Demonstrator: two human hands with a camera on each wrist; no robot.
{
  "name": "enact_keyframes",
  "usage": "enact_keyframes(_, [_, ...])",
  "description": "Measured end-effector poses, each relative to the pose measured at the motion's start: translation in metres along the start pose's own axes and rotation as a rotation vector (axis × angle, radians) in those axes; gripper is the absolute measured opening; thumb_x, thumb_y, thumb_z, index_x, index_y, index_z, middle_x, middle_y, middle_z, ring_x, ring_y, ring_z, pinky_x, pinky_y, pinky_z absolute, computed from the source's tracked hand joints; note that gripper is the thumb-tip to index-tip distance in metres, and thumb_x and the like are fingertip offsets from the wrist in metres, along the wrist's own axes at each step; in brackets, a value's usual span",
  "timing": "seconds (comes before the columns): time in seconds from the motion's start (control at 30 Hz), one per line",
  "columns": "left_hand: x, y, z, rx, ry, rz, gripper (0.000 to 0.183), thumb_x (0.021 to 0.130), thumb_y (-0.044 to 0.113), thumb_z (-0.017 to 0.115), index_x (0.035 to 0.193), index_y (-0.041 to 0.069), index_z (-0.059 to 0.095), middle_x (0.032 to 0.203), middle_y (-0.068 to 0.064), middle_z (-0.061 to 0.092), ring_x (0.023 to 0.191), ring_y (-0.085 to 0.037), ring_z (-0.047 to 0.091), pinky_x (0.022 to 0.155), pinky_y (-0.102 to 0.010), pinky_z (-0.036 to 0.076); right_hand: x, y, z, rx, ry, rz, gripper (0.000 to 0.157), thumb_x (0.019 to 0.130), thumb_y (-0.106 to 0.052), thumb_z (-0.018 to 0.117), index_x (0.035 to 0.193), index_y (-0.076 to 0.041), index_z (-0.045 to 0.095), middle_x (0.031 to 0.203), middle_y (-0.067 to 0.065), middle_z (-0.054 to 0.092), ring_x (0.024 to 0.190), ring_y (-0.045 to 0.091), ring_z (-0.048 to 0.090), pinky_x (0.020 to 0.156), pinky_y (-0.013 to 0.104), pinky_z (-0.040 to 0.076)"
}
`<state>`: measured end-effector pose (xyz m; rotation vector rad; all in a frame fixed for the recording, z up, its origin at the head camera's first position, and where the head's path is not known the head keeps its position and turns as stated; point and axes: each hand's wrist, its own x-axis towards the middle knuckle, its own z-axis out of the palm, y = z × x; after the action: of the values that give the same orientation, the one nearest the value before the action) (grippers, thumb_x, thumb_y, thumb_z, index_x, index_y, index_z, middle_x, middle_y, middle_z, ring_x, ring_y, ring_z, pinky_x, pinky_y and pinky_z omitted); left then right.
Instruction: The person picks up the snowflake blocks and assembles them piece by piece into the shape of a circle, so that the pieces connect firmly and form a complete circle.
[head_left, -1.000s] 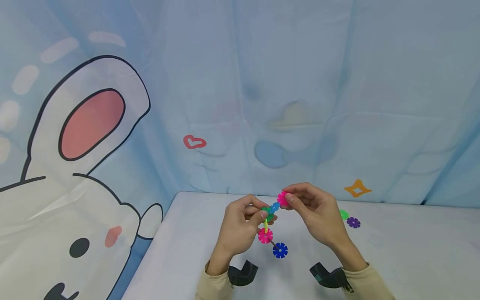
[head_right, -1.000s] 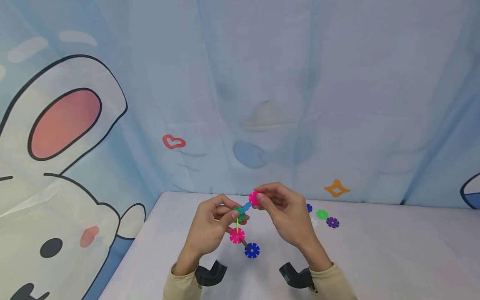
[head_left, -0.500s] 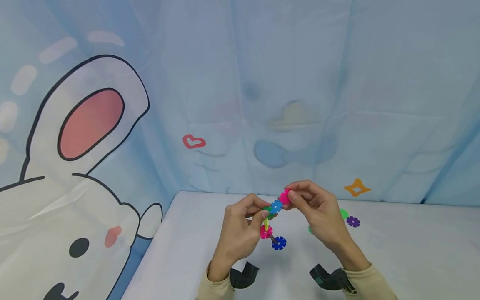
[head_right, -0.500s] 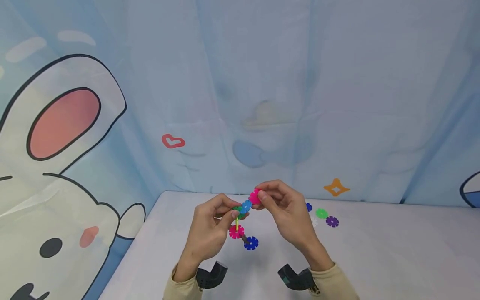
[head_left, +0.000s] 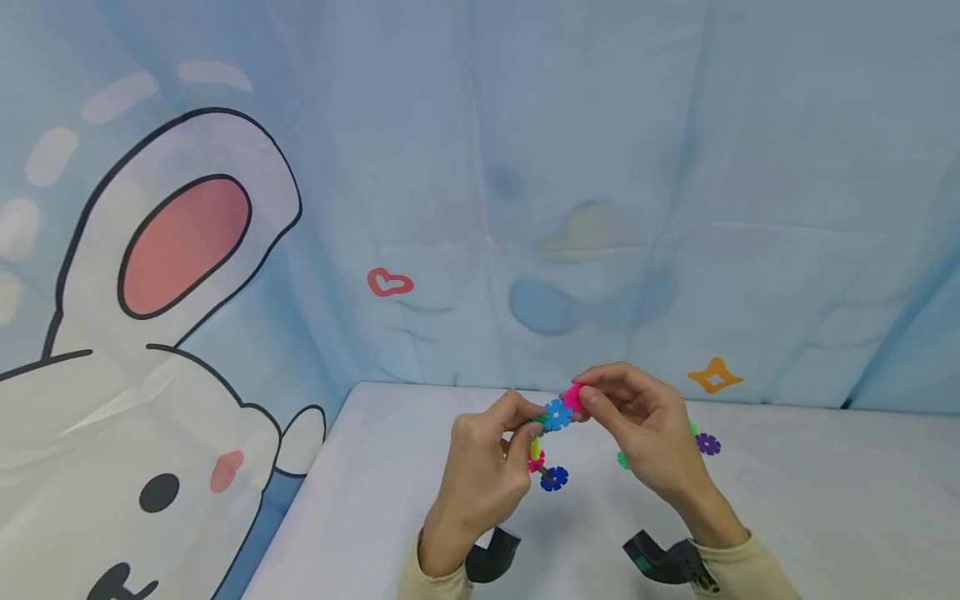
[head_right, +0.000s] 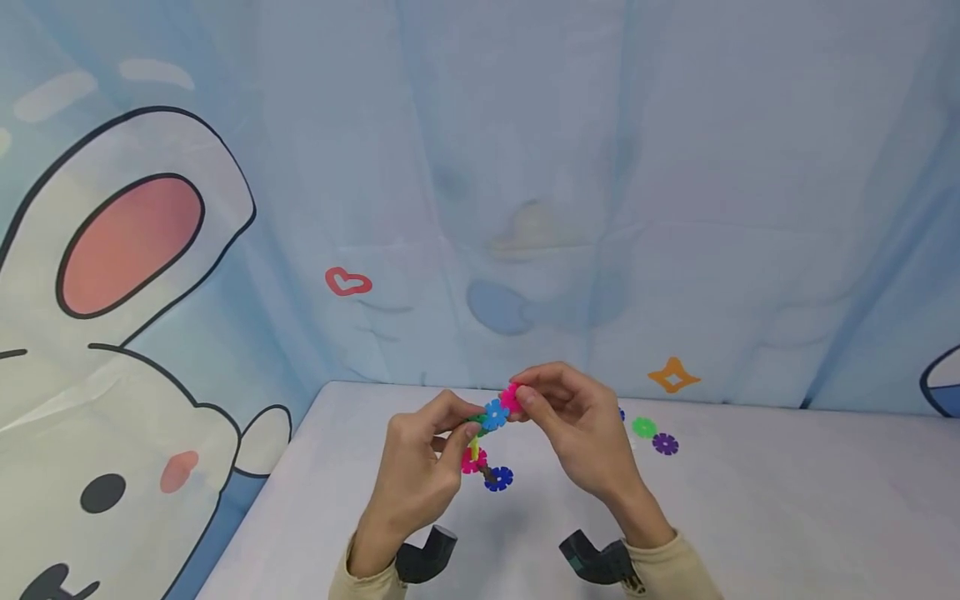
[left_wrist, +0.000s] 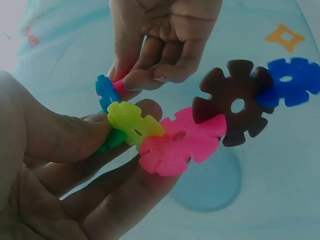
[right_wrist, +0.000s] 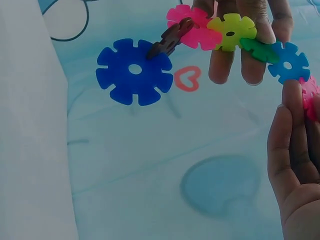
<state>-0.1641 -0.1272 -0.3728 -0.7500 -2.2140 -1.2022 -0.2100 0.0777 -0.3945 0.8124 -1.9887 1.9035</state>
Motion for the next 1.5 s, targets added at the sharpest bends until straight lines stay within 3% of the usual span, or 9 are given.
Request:
enact_keyframes(0.37, [-0.003, 0.001, 0.013, -0.041, 0.032, 0.043, 0.009, 0.096, -0.011, 0.067, 0.101, -0.003, 0.067, 0.092, -0.015, 0.082, 0.077, -0.018, 0.08, 0.054, -0.008, 0.053, -0.003, -0.001, 0.002, -0.13, 0.12, -0.17, 0.027, 0.09, 0.018, 0.071, 0.11, 0.0, 0.077, 0.1, -0.009, 0.08, 0.08, 0.005, 0.076, 0.075, 0.017, 0.062])
enact_keyframes(0.5, [-0.005, 0.003, 0.015, -0.093, 0.033, -0.001, 0.007, 0.097, -0.01, 0.067, 0.101, -0.004, 0.067, 0.09, -0.016, 0.081, 0.08, -0.021, 0.081, 0.056, -0.012, 0.056, -0.004, 0.001, 0.005, -0.109, 0.12, -0.226, 0.03, 0.087, 0.023, 0.07, 0.109, 0.003, 0.077, 0.099, -0.007, 0.081, 0.081, 0.005, 0.077, 0.075, 0.017, 0.062])
enact_keyframes(0.6, [-0.004, 0.005, 0.012, -0.163, 0.014, -0.097, 0.009, 0.098, -0.011, 0.064, 0.103, -0.004, 0.067, 0.09, -0.016, 0.081, 0.081, -0.022, 0.081, 0.059, -0.016, 0.06, -0.003, 0.001, 0.007, -0.109, 0.117, -0.232, 0.031, 0.087, 0.023, 0.07, 0.109, 0.002, 0.077, 0.098, -0.006, 0.08, 0.08, 0.005, 0.077, 0.075, 0.017, 0.062])
enact_keyframes(0.8, [0.002, 0.001, 0.009, -0.313, -0.051, -0.366, 0.019, 0.103, -0.005, 0.049, 0.117, 0.0, 0.059, 0.088, -0.016, 0.075, 0.069, -0.016, 0.077, 0.053, -0.024, 0.059, -0.002, 0.001, 0.012, -0.117, 0.055, -0.155, 0.03, 0.093, 0.013, 0.071, 0.116, -0.005, 0.078, 0.102, 0.002, 0.081, 0.082, 0.009, 0.078, 0.079, 0.021, 0.064])
enact_keyframes(0.97, [0.005, -0.01, 0.013, -0.445, -0.143, -0.502, 0.033, 0.104, 0.005, 0.037, 0.133, 0.0, 0.053, 0.08, -0.014, 0.064, 0.053, -0.013, 0.067, 0.054, -0.027, 0.061, -0.001, 0.006, 0.013, -0.144, -0.038, -0.09, 0.033, 0.096, 0.007, 0.072, 0.123, -0.011, 0.077, 0.108, 0.004, 0.08, 0.082, 0.012, 0.078, 0.082, 0.021, 0.063])
enact_keyframes(1.1, [0.004, -0.02, 0.018, -0.528, -0.146, -0.537, 0.035, 0.107, 0.005, 0.032, 0.135, 0.0, 0.053, 0.07, -0.004, 0.054, 0.044, -0.013, 0.057, 0.047, -0.022, 0.055, -0.001, 0.012, 0.011, -0.189, -0.089, -0.073, 0.031, 0.098, 0.002, 0.072, 0.124, -0.014, 0.077, 0.106, 0.002, 0.079, 0.074, 0.012, 0.076, 0.065, 0.025, 0.059])
enact_keyframes(1.3, [0.003, -0.031, 0.027, -0.513, -0.015, -0.536, 0.034, 0.117, 0.02, 0.036, 0.125, -0.002, 0.06, 0.069, -0.001, 0.045, 0.042, -0.01, 0.048, 0.045, -0.019, 0.049, 0.002, 0.019, 0.0, -0.27, -0.044, -0.029, 0.03, 0.098, -0.004, 0.074, 0.125, -0.015, 0.076, 0.075, -0.005, 0.072, 0.062, 0.008, 0.069, 0.048, 0.026, 0.043])
enact_keyframes(1.43, [0.003, -0.04, 0.03, -0.565, 0.052, -0.518, 0.046, 0.116, 0.029, 0.042, 0.1, -0.011, 0.056, 0.061, 0.001, 0.04, 0.038, -0.007, 0.048, 0.041, -0.017, 0.045, 0.004, 0.034, -0.02, -0.393, 0.046, 0.019, 0.025, 0.099, -0.01, 0.075, 0.123, -0.014, 0.078, 0.082, 0.001, 0.076, 0.064, 0.005, 0.068, 0.047, 0.025, 0.046])
enact_keyframes(1.5, [0.004, -0.043, 0.03, -0.597, 0.075, -0.51, 0.048, 0.115, 0.029, 0.047, 0.093, -0.013, 0.054, 0.06, 0.002, 0.04, 0.038, -0.006, 0.049, 0.041, -0.017, 0.044, 0.004, 0.045, -0.036, -0.479, 0.03, 0.09, 0.022, 0.1, -0.018, 0.075, 0.122, -0.012, 0.078, 0.087, 0.004, 0.078, 0.067, 0.003, 0.068, 0.049, 0.025, 0.049])
